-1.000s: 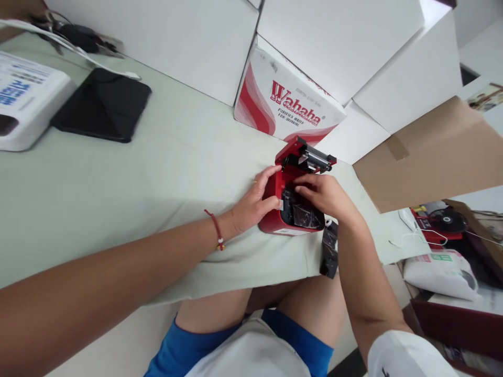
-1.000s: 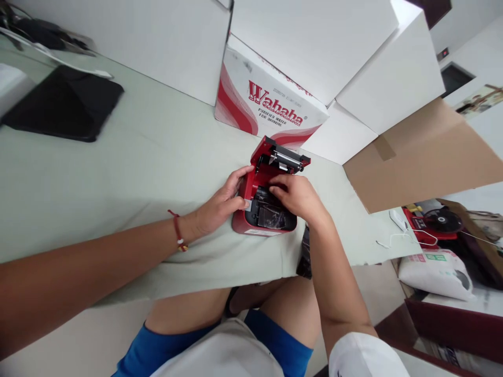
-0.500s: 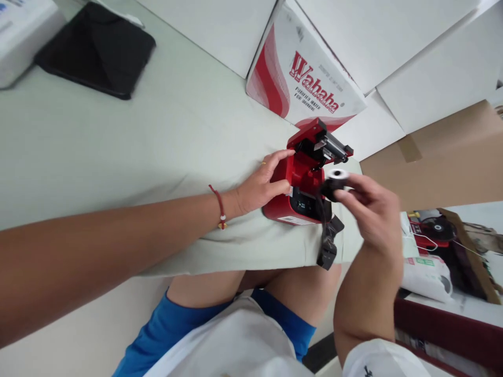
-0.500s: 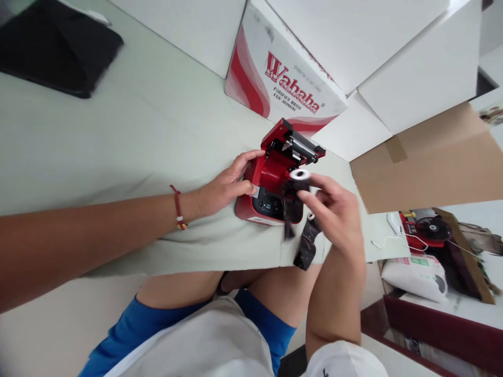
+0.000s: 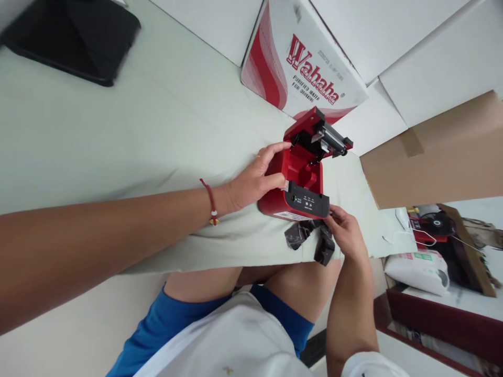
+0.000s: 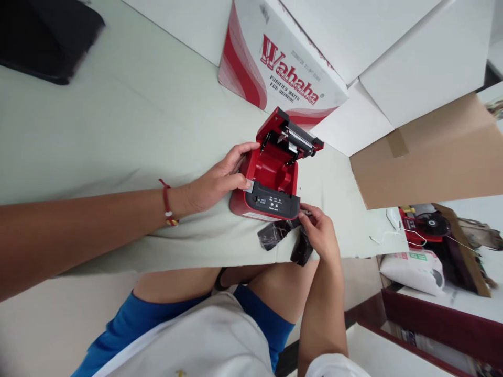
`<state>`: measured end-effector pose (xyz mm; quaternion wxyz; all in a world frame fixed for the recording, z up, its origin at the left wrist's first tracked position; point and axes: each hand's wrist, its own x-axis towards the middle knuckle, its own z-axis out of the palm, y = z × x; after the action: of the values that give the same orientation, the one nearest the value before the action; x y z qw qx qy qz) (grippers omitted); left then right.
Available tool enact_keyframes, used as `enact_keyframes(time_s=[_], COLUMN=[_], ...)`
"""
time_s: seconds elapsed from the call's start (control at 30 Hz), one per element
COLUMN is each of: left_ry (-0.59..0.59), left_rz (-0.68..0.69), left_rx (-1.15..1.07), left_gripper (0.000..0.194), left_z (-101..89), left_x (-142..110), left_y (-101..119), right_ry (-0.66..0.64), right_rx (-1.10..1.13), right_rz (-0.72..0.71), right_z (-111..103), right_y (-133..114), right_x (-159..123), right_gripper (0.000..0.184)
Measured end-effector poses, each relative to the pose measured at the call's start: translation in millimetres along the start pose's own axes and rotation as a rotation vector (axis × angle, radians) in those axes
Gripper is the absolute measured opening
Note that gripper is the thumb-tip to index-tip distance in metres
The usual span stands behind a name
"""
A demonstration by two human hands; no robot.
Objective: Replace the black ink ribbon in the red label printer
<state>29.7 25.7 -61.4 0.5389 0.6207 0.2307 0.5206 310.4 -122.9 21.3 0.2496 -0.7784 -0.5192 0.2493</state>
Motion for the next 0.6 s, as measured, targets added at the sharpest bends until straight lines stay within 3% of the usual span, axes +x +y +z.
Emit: enact_keyframes(time_s=[0.07, 0.13, 0.33, 0.5, 0.6], left_ry=[-0.031, -0.041, -0.047, -0.063, -0.082], left_rz=[-0.024, -0.046, -0.044, -0.067, -0.092], left_rx=[-0.028, -0.039, -0.078, -0.111, -0.139], left_gripper=[0.076, 0.076, 0.075, 0.075, 0.076], left_z=[-1.4, -2.1, -1.9, -2.4, -2.7], left_x=[-1, -1, -1, 0, 0], left_y=[3, 6, 6, 8, 11], right_ry=[0.184, 0.261, 0.152, -0.131, -0.094], right_rx=[-0.123, -0.261, -0.401, -0.245, -0.235], right_rz=[-0.025, -0.044, -0.024, 0.068, -0.026], right_z=[-3, -8, -14, -59, -90], right_y=[8, 17, 20, -27, -69], right_x=[4, 10, 16, -17, -36], right_gripper=[0.063, 0.062, 0.054, 0.053, 0.049])
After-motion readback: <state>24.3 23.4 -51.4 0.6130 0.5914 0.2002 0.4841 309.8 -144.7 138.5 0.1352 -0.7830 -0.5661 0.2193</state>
